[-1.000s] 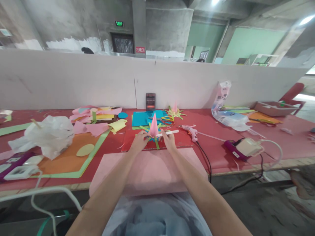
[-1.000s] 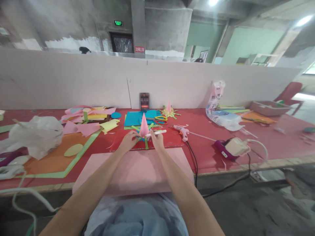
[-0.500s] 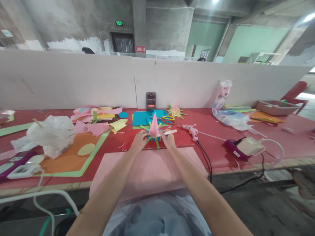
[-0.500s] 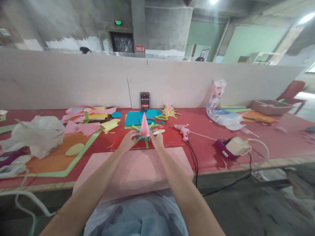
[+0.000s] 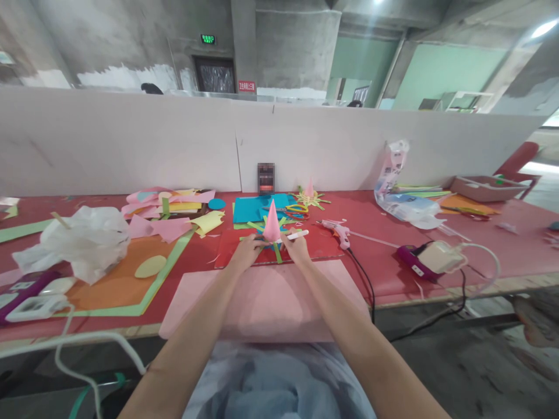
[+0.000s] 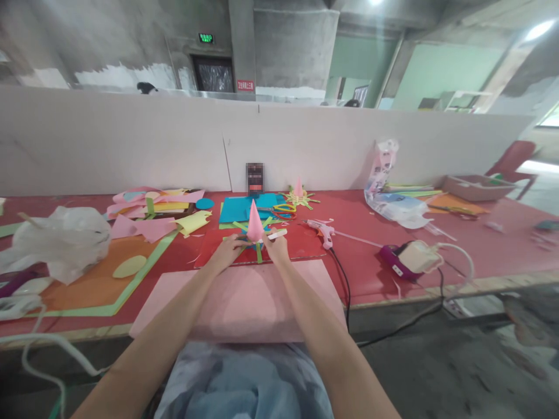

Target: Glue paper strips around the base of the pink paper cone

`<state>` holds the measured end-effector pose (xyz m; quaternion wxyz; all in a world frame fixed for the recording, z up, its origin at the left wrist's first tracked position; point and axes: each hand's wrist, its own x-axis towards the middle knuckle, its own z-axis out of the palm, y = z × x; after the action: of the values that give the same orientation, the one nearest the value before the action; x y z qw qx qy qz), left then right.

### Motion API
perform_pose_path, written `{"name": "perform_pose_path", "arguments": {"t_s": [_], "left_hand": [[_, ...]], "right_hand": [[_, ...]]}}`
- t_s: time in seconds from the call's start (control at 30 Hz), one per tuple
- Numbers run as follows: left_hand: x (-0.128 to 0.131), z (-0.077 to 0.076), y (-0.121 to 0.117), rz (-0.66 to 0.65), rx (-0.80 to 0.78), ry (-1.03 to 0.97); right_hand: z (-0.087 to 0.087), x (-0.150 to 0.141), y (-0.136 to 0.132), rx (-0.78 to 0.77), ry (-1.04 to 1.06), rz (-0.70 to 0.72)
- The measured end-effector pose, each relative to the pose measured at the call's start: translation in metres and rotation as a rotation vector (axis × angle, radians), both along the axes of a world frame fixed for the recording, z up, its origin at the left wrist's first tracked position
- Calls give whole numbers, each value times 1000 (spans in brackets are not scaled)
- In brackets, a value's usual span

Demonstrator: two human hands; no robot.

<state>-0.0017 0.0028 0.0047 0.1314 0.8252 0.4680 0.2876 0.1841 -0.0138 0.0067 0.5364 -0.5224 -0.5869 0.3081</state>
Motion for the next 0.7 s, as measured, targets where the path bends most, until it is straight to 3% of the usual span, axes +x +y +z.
{"name": "perform_pose_path", "arguments": {"t_s": [0.7], "left_hand": [[-2,-1,0,-9,9,16]], "right_hand": [[1,1,-2,-21,-44,-26]]}}
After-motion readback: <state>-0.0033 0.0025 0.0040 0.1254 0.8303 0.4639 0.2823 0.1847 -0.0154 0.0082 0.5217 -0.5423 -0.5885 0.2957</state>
